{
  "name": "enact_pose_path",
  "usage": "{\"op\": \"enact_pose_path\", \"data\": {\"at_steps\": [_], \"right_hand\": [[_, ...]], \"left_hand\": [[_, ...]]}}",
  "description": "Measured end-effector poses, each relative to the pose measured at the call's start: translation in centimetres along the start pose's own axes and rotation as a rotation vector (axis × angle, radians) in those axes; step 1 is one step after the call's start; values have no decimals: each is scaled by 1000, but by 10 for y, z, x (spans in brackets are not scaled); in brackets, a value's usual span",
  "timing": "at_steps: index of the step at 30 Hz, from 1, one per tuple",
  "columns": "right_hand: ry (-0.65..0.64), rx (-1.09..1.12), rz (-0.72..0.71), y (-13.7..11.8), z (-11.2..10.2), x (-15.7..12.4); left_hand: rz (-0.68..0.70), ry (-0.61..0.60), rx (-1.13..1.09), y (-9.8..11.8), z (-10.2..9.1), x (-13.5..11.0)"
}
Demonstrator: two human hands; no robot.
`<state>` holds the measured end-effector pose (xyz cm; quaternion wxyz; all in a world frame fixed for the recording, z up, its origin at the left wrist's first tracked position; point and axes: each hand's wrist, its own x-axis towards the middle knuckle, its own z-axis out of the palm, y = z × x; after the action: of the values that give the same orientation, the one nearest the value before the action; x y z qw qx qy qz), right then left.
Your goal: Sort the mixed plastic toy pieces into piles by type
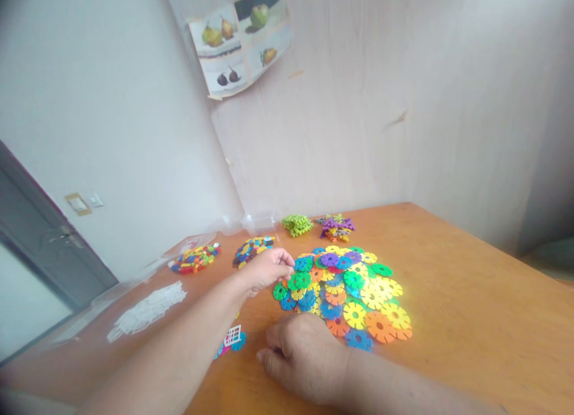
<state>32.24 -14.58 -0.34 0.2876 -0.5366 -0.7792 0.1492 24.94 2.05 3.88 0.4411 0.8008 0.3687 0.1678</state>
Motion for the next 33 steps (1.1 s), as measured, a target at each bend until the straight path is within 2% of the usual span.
{"op": "enact_pose_path", "data": {"at_steps": [3,7,12,16,19,23,28,33], "right_hand": [[-2,-4,5,0,0,0],[-15,-1,-3,-2,-2,0],[-27,-34,0,-4,-4,-2],[-45,-20,-1,-4,-3,-2],[-54,-11,18,-4,-2,-2],[-66,2,24,-6,-3,-1],[-65,7,25,-7,-4,-1],[-64,10,23,-6,-3,-1]], "left_hand": [[3,39,22,3,-17,-9],[-18,99,60,-4,-56,-26],[-106,182,197,-40,-115,-51],[-226,280,320,-72,-144,-70],[-300,301,392,-87,-153,-83],[-339,271,382,-98,-155,-95],[-350,256,353,-106,-154,-96],[-351,286,320,-106,-152,-94]]}}
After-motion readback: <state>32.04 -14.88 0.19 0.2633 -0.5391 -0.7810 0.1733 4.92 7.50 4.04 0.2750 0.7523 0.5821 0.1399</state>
